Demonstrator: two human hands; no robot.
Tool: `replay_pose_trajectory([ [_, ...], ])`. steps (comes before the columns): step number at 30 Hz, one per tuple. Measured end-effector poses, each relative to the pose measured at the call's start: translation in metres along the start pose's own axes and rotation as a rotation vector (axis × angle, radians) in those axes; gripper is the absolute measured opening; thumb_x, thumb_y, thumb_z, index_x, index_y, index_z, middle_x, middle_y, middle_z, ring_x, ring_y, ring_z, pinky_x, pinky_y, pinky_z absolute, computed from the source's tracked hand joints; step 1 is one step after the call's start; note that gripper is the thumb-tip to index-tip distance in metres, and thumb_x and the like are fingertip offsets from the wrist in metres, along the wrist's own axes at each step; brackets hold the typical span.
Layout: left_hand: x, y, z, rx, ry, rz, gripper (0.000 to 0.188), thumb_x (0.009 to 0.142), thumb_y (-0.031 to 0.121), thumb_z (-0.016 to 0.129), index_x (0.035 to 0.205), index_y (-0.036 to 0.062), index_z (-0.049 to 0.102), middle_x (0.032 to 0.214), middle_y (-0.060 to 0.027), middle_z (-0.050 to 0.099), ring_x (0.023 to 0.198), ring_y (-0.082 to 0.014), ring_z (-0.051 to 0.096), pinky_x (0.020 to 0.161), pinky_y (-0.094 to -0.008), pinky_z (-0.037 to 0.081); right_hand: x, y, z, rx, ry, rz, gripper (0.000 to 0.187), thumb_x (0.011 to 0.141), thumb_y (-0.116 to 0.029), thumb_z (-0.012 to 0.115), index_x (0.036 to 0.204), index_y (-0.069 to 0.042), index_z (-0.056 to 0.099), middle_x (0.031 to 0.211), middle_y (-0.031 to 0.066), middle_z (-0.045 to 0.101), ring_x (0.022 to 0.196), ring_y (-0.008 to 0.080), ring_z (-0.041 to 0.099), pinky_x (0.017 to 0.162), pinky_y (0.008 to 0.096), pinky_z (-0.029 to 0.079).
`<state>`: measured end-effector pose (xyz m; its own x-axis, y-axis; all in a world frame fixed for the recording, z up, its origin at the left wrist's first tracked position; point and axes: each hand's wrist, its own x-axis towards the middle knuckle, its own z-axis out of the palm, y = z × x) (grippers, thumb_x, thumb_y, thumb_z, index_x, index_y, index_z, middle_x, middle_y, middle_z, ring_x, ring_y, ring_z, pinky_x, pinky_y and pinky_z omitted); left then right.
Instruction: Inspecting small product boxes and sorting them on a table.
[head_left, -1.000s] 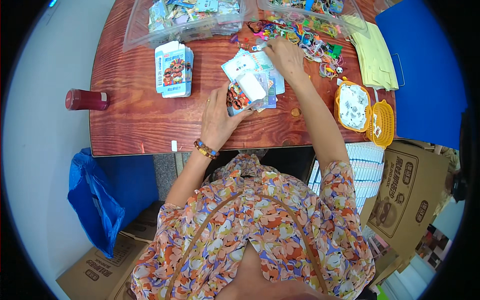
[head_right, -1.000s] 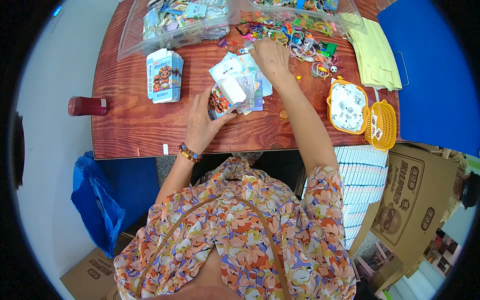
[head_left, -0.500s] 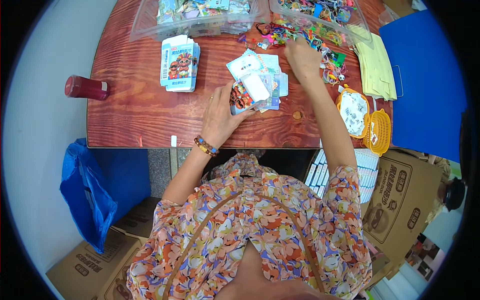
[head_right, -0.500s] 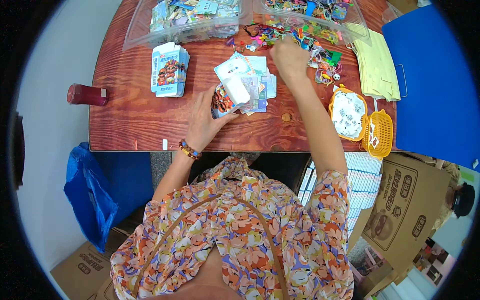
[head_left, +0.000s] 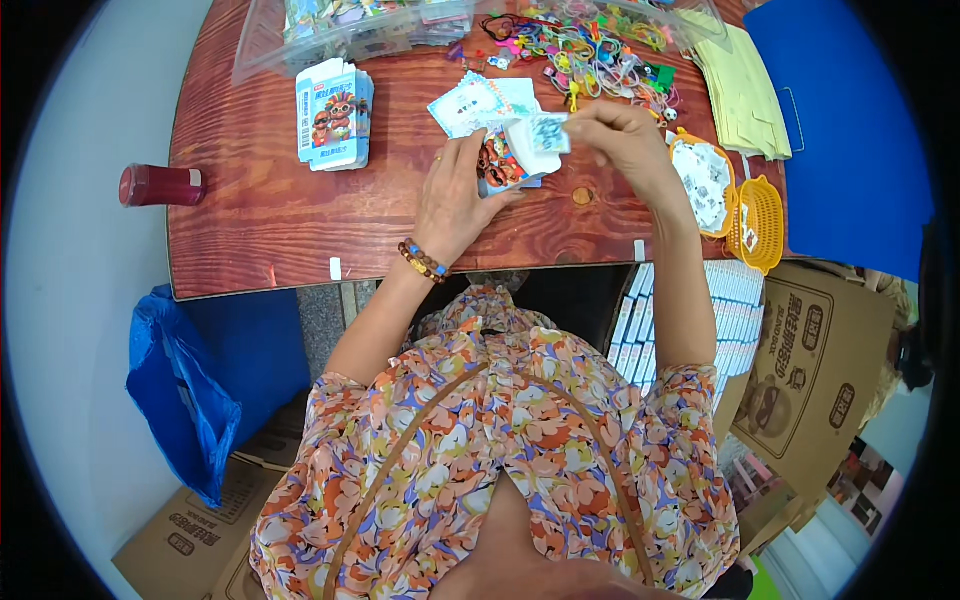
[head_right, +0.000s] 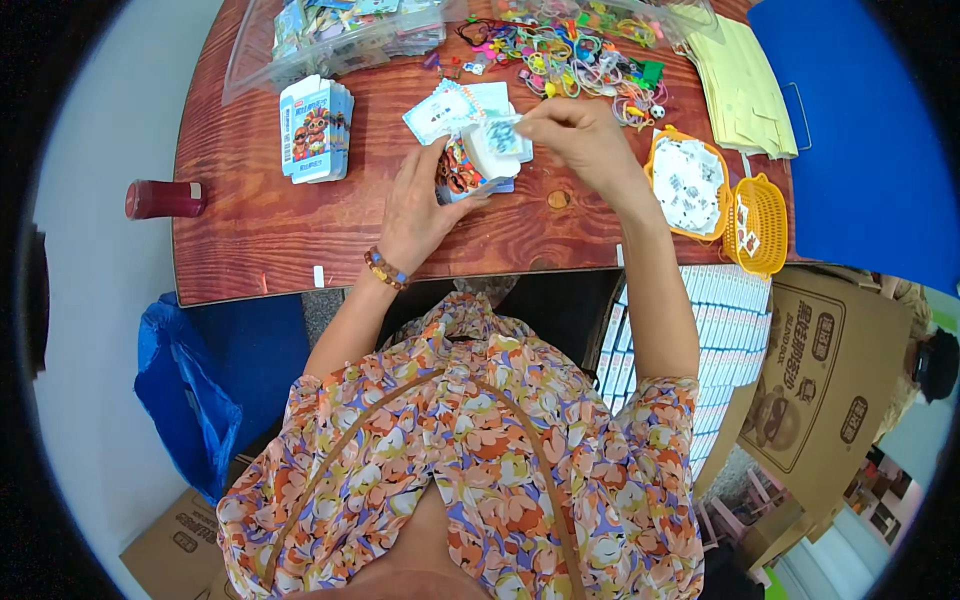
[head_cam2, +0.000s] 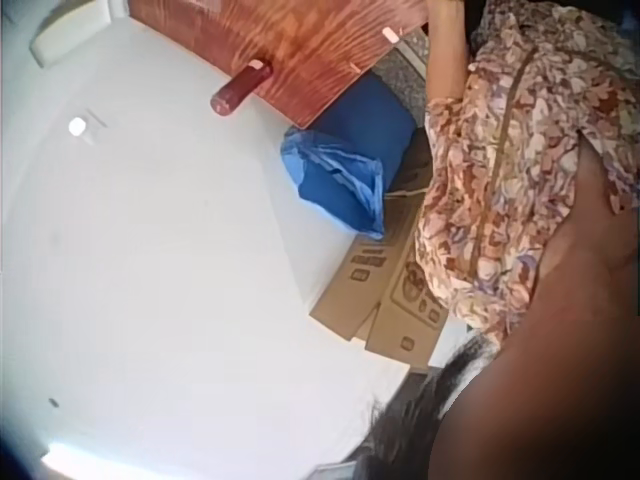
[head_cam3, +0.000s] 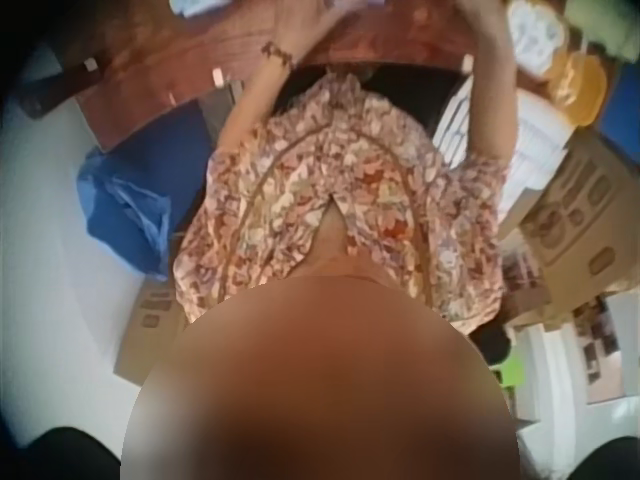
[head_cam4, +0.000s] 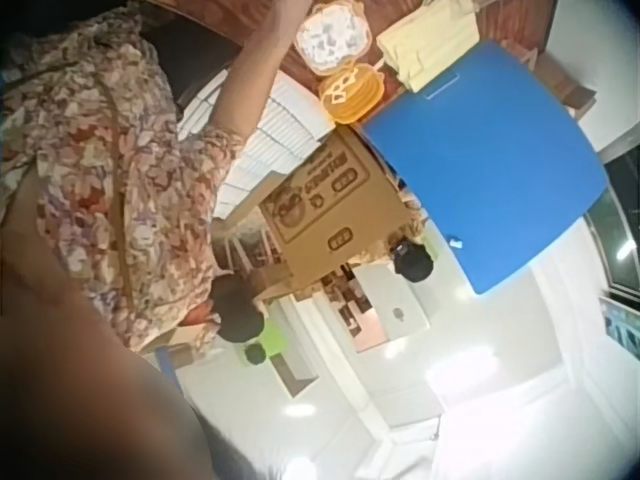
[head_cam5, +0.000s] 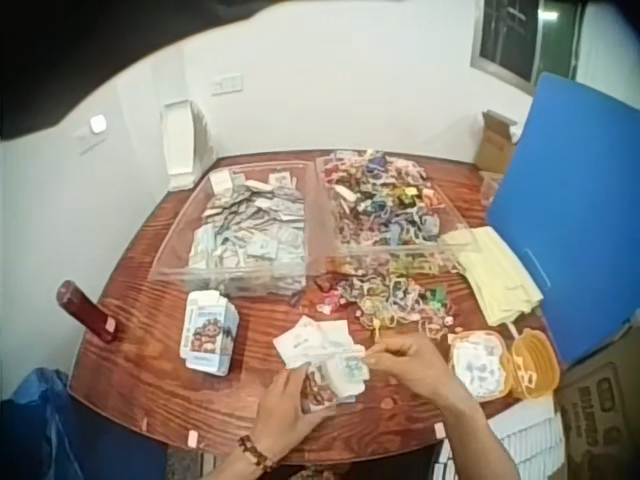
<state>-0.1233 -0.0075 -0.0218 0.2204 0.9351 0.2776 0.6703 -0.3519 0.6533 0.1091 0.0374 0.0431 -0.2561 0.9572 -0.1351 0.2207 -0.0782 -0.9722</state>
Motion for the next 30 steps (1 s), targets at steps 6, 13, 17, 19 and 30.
replay_pose_trajectory([
  [6, -0.003, 0.012, 0.006, 0.010, -0.016, 0.059, 0.087, 0.068, 0.033, 0.087, 0.137, 0.0004, 0.045, 0.121, -0.0185, 0.055, 0.109, -0.0368, 0.057, 0.089, -0.0464, 0.050, -0.006, -0.002, 0.014, -0.382, -0.058, -0.045, 0.020, 0.090, -0.019, 0.068, 0.090, 0.001, 0.072, 0.067, -0.0025, 0.059, 0.063, 0.0075, 0.051, 0.058, 0.0258, 0.040],
  [13, -0.002, 0.014, 0.010, 0.023, -0.049, 0.008, 0.089, 0.069, 0.036, 0.086, 0.139, -0.0011, 0.044, 0.119, -0.0203, 0.056, 0.110, -0.0370, 0.057, 0.089, -0.0459, 0.050, -0.032, -0.006, 0.006, -0.644, 0.160, -0.153, 0.022, 0.091, -0.022, 0.067, 0.102, -0.005, 0.073, 0.069, 0.0040, 0.064, 0.062, 0.0096, 0.056, 0.059, 0.0275, 0.044],
  [17, -0.005, 0.009, 0.007, -0.005, 0.015, 0.086, 0.088, 0.068, 0.036, 0.088, 0.136, -0.0019, 0.047, 0.115, -0.0205, 0.058, 0.105, -0.0368, 0.059, 0.086, -0.0449, 0.051, -0.057, 0.035, -0.058, -0.579, 0.433, -0.088, 0.023, 0.090, -0.020, 0.067, 0.105, -0.004, 0.072, 0.079, 0.0065, 0.069, 0.064, 0.0127, 0.060, 0.061, 0.0279, 0.047],
  [19, -0.002, 0.014, 0.012, -0.040, -0.028, 0.090, 0.087, 0.068, 0.036, 0.088, 0.135, -0.0019, 0.047, 0.114, -0.0199, 0.058, 0.104, -0.0362, 0.060, 0.085, -0.0449, 0.051, -0.074, 0.056, -0.095, -0.603, 0.583, -0.018, 0.022, 0.089, -0.020, 0.067, 0.102, -0.003, 0.072, 0.081, 0.0067, 0.069, 0.066, 0.0136, 0.060, 0.063, 0.0286, 0.047],
  [30, 0.001, 0.046, 0.030, -0.054, -0.138, 0.170, 0.084, 0.068, 0.033, 0.087, 0.133, -0.0027, 0.049, 0.106, -0.0172, 0.058, 0.095, -0.0338, 0.061, 0.081, -0.0417, 0.051, -0.074, 0.093, -0.125, -0.711, 0.525, 0.170, 0.024, 0.083, -0.021, 0.072, 0.095, -0.001, 0.065, 0.081, 0.0060, 0.064, 0.071, 0.0162, 0.060, 0.066, 0.0305, 0.047],
])
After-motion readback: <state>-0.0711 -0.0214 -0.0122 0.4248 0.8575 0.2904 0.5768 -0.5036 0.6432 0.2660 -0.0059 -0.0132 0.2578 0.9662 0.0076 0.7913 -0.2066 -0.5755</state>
